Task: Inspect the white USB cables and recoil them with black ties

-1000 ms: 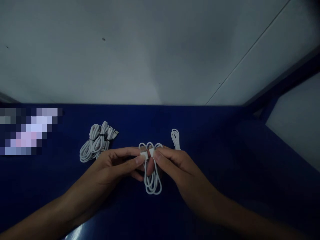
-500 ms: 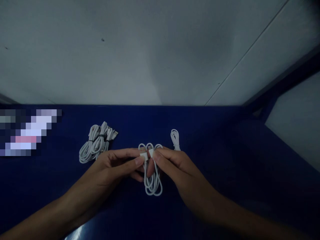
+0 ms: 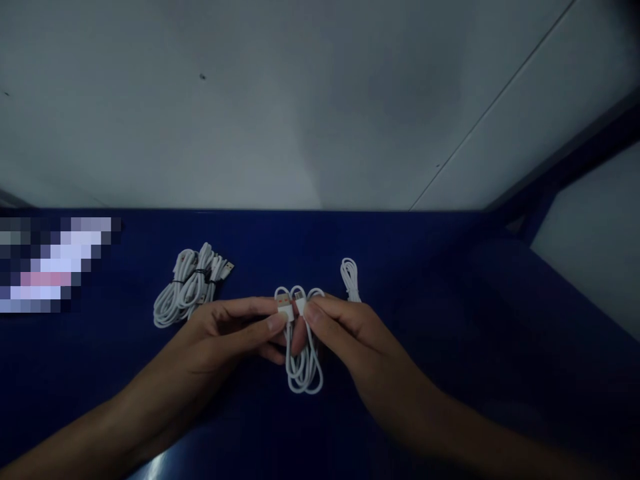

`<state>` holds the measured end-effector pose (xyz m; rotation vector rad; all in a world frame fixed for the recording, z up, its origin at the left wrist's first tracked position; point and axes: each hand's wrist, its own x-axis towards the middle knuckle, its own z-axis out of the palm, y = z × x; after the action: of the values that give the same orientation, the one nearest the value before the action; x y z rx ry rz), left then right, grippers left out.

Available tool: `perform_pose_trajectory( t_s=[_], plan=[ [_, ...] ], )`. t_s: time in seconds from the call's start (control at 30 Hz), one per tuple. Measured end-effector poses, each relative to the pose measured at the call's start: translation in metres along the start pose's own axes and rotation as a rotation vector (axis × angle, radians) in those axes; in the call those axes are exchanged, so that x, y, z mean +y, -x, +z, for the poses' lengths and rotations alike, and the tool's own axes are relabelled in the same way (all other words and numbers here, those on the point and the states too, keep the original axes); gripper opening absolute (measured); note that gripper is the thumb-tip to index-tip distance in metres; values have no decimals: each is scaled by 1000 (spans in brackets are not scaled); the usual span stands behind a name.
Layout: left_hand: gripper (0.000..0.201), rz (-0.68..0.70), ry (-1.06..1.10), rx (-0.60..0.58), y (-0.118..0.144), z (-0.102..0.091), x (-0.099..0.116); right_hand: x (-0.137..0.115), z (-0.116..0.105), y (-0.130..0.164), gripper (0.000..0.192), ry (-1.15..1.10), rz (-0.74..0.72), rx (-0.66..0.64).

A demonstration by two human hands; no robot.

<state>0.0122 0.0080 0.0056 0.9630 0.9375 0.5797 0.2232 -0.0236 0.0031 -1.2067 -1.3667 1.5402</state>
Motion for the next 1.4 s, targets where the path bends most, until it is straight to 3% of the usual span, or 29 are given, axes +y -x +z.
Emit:
perform_pose_trajectory(
  t_s=[0.27, 1.4],
  plan=[
    [23, -14, 43, -41, 5, -2, 2, -4, 4, -1, 49, -1, 15, 6],
    [31, -7, -20, -6, 1, 5, 4, 5, 2, 4, 48, -53, 13, 22]
  ],
)
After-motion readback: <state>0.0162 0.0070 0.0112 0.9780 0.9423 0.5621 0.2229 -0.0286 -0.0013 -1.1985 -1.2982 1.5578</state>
